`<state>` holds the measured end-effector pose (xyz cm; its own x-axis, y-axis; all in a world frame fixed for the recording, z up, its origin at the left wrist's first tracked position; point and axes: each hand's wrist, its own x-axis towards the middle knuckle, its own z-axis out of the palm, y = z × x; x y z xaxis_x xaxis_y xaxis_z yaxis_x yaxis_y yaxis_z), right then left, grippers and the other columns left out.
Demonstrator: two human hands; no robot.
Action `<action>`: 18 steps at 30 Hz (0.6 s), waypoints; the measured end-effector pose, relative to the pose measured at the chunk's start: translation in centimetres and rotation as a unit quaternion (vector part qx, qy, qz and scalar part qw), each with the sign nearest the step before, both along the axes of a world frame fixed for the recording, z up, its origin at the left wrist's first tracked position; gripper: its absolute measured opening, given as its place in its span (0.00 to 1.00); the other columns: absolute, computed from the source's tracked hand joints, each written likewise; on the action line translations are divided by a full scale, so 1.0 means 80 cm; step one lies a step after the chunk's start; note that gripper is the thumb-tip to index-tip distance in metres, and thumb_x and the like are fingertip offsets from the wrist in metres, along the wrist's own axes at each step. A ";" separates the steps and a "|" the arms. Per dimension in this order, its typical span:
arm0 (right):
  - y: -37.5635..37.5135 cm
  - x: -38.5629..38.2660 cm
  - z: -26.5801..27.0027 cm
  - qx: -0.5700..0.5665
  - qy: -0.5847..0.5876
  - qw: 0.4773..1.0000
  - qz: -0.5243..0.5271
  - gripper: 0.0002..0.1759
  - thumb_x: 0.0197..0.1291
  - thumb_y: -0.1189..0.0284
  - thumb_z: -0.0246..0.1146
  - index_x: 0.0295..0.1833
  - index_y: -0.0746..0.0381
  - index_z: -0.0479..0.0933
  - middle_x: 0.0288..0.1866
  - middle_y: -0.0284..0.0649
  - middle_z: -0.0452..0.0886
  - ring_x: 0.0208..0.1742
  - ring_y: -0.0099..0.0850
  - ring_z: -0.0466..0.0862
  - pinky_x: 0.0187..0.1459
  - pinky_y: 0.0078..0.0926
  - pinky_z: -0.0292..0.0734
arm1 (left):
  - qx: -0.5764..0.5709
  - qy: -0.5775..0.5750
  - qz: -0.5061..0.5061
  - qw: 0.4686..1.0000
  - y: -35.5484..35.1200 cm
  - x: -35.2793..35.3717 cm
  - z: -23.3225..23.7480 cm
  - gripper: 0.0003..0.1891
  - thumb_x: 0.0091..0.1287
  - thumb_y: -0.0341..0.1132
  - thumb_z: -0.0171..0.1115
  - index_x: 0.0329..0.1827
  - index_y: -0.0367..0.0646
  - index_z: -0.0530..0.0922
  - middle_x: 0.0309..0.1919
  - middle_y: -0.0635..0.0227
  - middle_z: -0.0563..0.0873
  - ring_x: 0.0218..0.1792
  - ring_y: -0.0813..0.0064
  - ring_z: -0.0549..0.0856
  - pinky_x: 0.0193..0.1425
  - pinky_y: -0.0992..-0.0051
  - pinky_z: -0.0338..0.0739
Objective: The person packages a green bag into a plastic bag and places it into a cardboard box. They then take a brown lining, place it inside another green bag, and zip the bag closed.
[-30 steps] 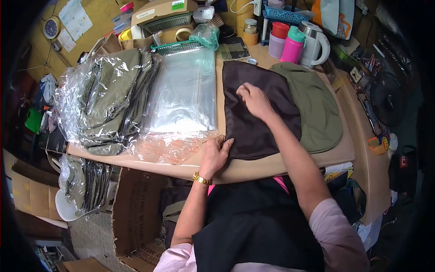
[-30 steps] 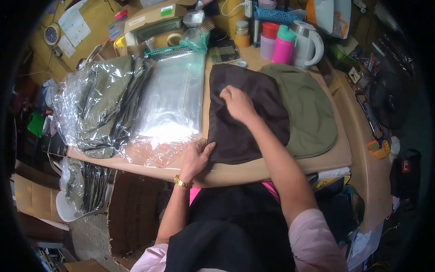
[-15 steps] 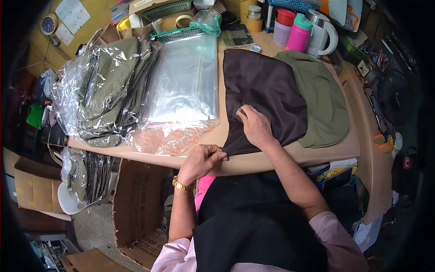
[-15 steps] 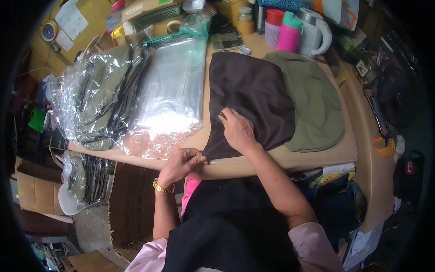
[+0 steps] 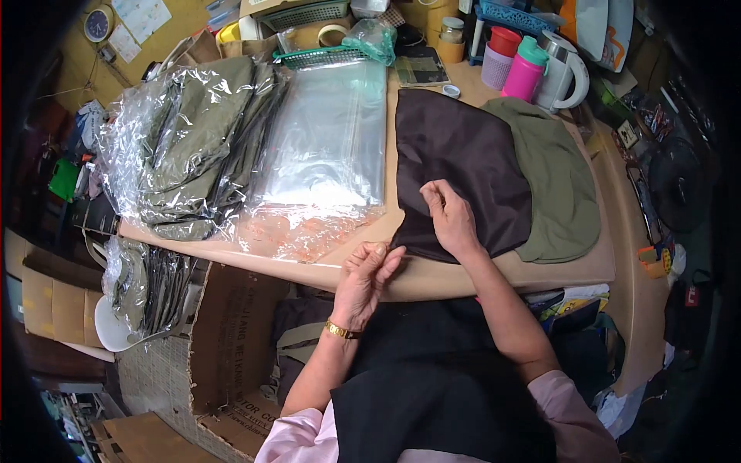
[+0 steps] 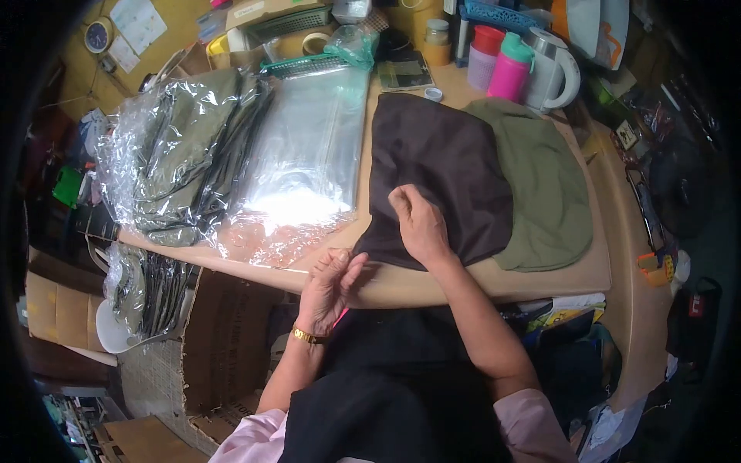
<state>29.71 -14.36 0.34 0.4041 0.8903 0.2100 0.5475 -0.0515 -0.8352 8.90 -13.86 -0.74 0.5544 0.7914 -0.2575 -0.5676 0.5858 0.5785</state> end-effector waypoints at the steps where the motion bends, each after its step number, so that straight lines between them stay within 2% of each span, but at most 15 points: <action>1: -0.003 -0.005 0.005 0.001 -0.002 1.000 0.004 0.14 0.73 0.62 0.56 0.50 0.62 0.74 0.40 0.50 0.84 0.44 0.51 0.84 0.45 0.45 0.78 | -0.009 -0.036 -0.013 0.999 -0.001 -0.002 -0.003 0.06 0.75 0.27 0.56 0.46 0.31 0.77 0.45 0.60 0.84 0.57 0.61 0.86 0.57 0.74 0.88; 2: -0.009 -0.011 0.011 0.001 -0.049 0.999 -0.005 0.14 0.73 0.62 0.56 0.53 0.61 0.74 0.45 0.49 0.83 0.46 0.50 0.84 0.46 0.44 0.78 | -0.008 -0.038 -0.010 0.999 -0.003 -0.002 -0.003 0.06 0.75 0.27 0.56 0.46 0.31 0.77 0.45 0.60 0.84 0.57 0.61 0.86 0.57 0.74 0.88; 3: -0.012 -0.015 0.014 0.001 -0.097 0.995 -0.013 0.14 0.73 0.62 0.56 0.55 0.60 0.73 0.49 0.49 0.83 0.49 0.49 0.85 0.47 0.44 0.78 | -0.045 -0.087 -0.020 0.995 -0.004 -0.002 -0.002 0.06 0.76 0.26 0.55 0.46 0.30 0.77 0.45 0.58 0.84 0.59 0.58 0.84 0.59 0.72 0.87; 4: -0.013 -0.016 0.011 0.002 -0.099 0.995 -0.011 0.14 0.73 0.62 0.56 0.55 0.60 0.73 0.49 0.49 0.83 0.49 0.49 0.85 0.47 0.44 0.78 | -0.082 -0.137 -0.030 0.987 -0.006 -0.001 0.000 0.06 0.76 0.26 0.55 0.46 0.29 0.77 0.46 0.57 0.84 0.62 0.55 0.82 0.61 0.71 0.86; 5: -0.013 -0.014 0.005 0.029 -0.080 0.996 -0.007 0.15 0.72 0.61 0.58 0.56 0.59 0.73 0.52 0.47 0.82 0.49 0.48 0.84 0.48 0.44 0.78 | -0.081 -0.138 -0.026 0.987 -0.010 0.000 0.005 0.07 0.76 0.26 0.53 0.45 0.28 0.76 0.46 0.55 0.83 0.64 0.50 0.80 0.64 0.67 0.84; 6: -0.013 -0.015 0.002 0.057 -0.061 0.996 -0.002 0.16 0.71 0.61 0.59 0.57 0.58 0.72 0.55 0.46 0.80 0.50 0.48 0.84 0.48 0.45 0.78 | -0.079 -0.140 -0.023 0.987 -0.010 -0.002 0.010 0.07 0.76 0.26 0.53 0.45 0.28 0.76 0.46 0.55 0.83 0.64 0.50 0.80 0.64 0.67 0.84; 7: -0.021 -0.018 0.018 0.064 -0.083 0.994 0.000 0.17 0.67 0.63 0.64 0.56 0.58 0.75 0.52 0.43 0.79 0.48 0.47 0.84 0.48 0.43 0.78 | -0.064 -0.129 -0.035 0.989 -0.010 -0.003 0.013 0.08 0.77 0.27 0.52 0.45 0.28 0.75 0.46 0.55 0.83 0.64 0.50 0.80 0.65 0.66 0.84; 10: -0.053 -0.034 0.081 0.038 -0.128 0.990 0.045 0.15 0.62 0.68 0.68 0.52 0.59 0.78 0.46 0.42 0.77 0.45 0.46 0.83 0.47 0.41 0.79 | -0.036 -0.116 -0.044 0.992 -0.009 -0.004 0.021 0.09 0.78 0.29 0.50 0.44 0.29 0.75 0.45 0.55 0.83 0.63 0.51 0.80 0.66 0.64 0.82; 11: -0.062 -0.041 0.098 0.052 -0.133 0.988 0.055 0.13 0.55 0.71 0.72 0.47 0.59 0.81 0.42 0.39 0.76 0.41 0.43 0.83 0.43 0.37 0.78 | -0.023 -0.113 -0.046 0.992 -0.009 -0.004 0.023 0.10 0.79 0.29 0.50 0.43 0.30 0.75 0.45 0.56 0.82 0.63 0.52 0.81 0.66 0.63 0.82; 12: -0.068 -0.045 0.105 0.053 -0.134 0.988 0.057 0.13 0.55 0.71 0.72 0.47 0.59 0.81 0.42 0.39 0.76 0.41 0.43 0.83 0.43 0.37 0.78 | -0.023 -0.115 -0.045 0.992 -0.009 -0.003 0.024 0.10 0.79 0.29 0.50 0.43 0.30 0.75 0.45 0.56 0.82 0.63 0.52 0.81 0.66 0.63 0.82; 15: -0.081 -0.053 0.113 0.114 -0.266 0.952 0.102 0.17 0.47 0.74 0.73 0.45 0.57 0.82 0.38 0.34 0.76 0.34 0.35 0.81 0.35 0.34 0.74 | -0.030 -0.102 -0.031 0.994 -0.012 0.002 0.024 0.08 0.79 0.29 0.49 0.44 0.32 0.75 0.45 0.57 0.82 0.59 0.57 0.84 0.65 0.63 0.83; 17: -0.085 -0.061 0.117 0.112 -0.285 0.947 0.101 0.16 0.47 0.74 0.73 0.44 0.57 0.81 0.37 0.35 0.75 0.33 0.34 0.81 0.35 0.33 0.72 | -0.002 -0.094 -0.024 0.995 -0.015 0.004 0.025 0.06 0.76 0.30 0.54 0.42 0.35 0.74 0.43 0.62 0.82 0.53 0.66 0.86 0.60 0.65 0.85; 18: -0.086 -0.064 0.120 0.111 -0.302 0.942 0.100 0.16 0.47 0.75 0.73 0.43 0.57 0.80 0.36 0.35 0.74 0.33 0.34 0.81 0.34 0.33 0.71 | -0.002 -0.095 -0.024 0.995 -0.017 0.005 0.028 0.06 0.76 0.30 0.54 0.42 0.35 0.74 0.43 0.62 0.82 0.53 0.66 0.86 0.60 0.65 0.85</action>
<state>24.61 -21.22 9.92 -0.0201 0.8426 0.5381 0.9059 0.2431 -0.3467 9.27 -15.20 1.46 0.6299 0.7625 -0.1478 -0.6386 0.6167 0.4603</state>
